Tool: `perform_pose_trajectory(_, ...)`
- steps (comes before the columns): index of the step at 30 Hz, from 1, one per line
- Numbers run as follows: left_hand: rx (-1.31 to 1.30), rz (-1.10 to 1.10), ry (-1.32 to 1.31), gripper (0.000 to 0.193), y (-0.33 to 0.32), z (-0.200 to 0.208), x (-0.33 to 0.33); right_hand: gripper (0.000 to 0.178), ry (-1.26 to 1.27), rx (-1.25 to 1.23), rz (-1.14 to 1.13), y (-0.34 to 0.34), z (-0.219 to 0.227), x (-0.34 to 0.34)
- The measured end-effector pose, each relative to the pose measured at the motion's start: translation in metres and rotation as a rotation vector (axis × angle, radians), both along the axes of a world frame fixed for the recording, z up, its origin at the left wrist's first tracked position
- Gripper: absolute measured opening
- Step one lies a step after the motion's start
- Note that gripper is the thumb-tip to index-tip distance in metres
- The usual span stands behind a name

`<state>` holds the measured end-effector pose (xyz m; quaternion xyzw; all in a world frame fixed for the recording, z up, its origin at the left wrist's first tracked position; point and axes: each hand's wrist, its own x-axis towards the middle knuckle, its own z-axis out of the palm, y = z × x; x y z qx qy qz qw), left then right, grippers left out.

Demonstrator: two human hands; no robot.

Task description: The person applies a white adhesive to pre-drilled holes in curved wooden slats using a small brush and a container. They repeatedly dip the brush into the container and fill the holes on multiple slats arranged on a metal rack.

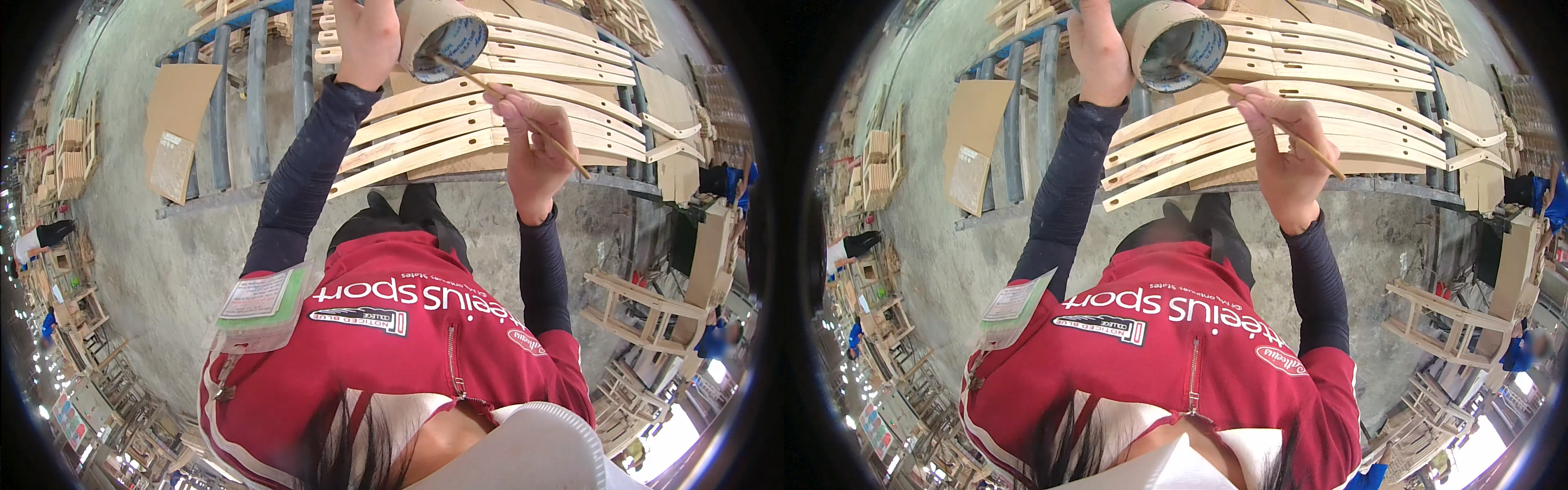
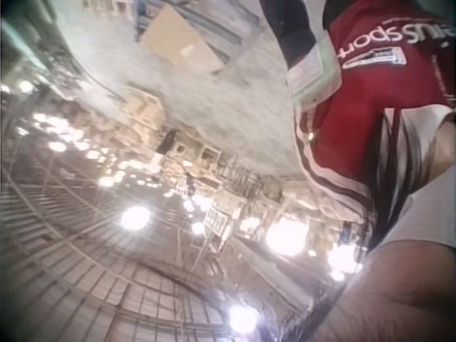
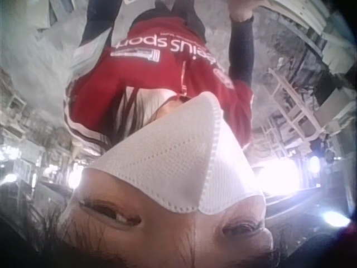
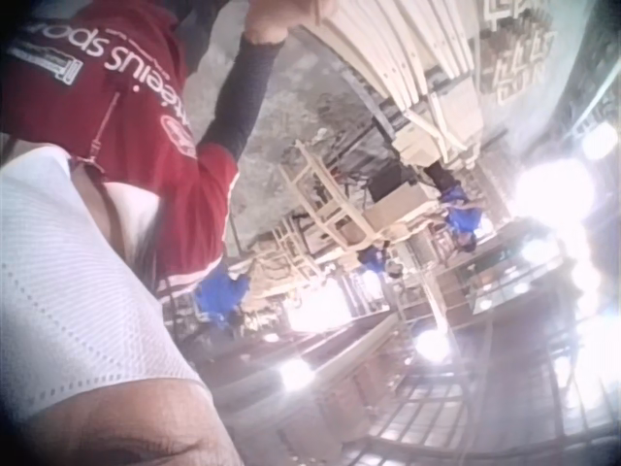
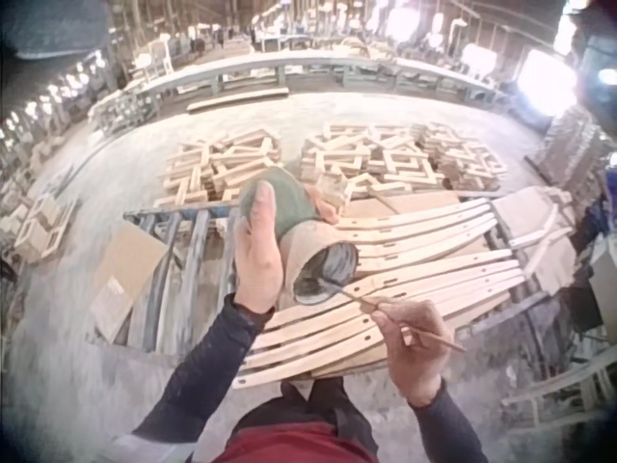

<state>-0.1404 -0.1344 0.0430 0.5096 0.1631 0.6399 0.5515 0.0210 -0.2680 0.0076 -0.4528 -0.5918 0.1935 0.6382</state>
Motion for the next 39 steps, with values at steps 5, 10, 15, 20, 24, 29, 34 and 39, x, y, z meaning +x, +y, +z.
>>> perform_pose_trajectory(5, -0.033, -0.06, -0.054, 0.056, -0.006, 0.018, 0.0, 0.012, 0.079, 0.071, 0.041, -0.005, 0.011, 0.005)
perform_pose_trajectory(10, 0.008, -0.138, -0.172, 0.059, 0.003, 0.023, 0.003, 0.011, 0.022, 0.072, 0.042, 0.002, 0.021, -0.005)
perform_pose_trajectory(15, 0.067, -0.11, -0.135, 0.06, -0.008, 0.042, 0.001, 0.011, 0.055, 0.127, 0.079, 0.001, 0.03, -0.003)
perform_pose_trajectory(20, 0.057, -0.138, -0.182, 0.061, 0.001, 0.052, 0.002, 0.012, 0.162, 0.08, 0.164, 0.001, 0.035, -0.008)
perform_pose_trajectory(24, -0.012, -0.25, -0.356, 0.063, -0.004, 0.06, 0.006, 0.013, 0.125, 0.128, 0.11, 0.0, 0.037, -0.004)
perform_pose_trajectory(29, 0.215, -0.099, -0.116, 0.062, 0.012, 0.054, 0.004, 0.015, 0.087, 0.121, 0.099, 0.002, 0.037, -0.011)
perform_pose_trajectory(34, 0.219, -0.055, -0.086, 0.061, 0.011, 0.059, 0.005, 0.019, 0.123, 0.057, 0.071, 0.001, 0.045, -0.009)
perform_pose_trajectory(39, 0.241, -0.075, -0.09, 0.061, 0.015, 0.059, 0.005, 0.013, 0.078, -0.103, -0.017, -0.005, 0.05, 0.002)
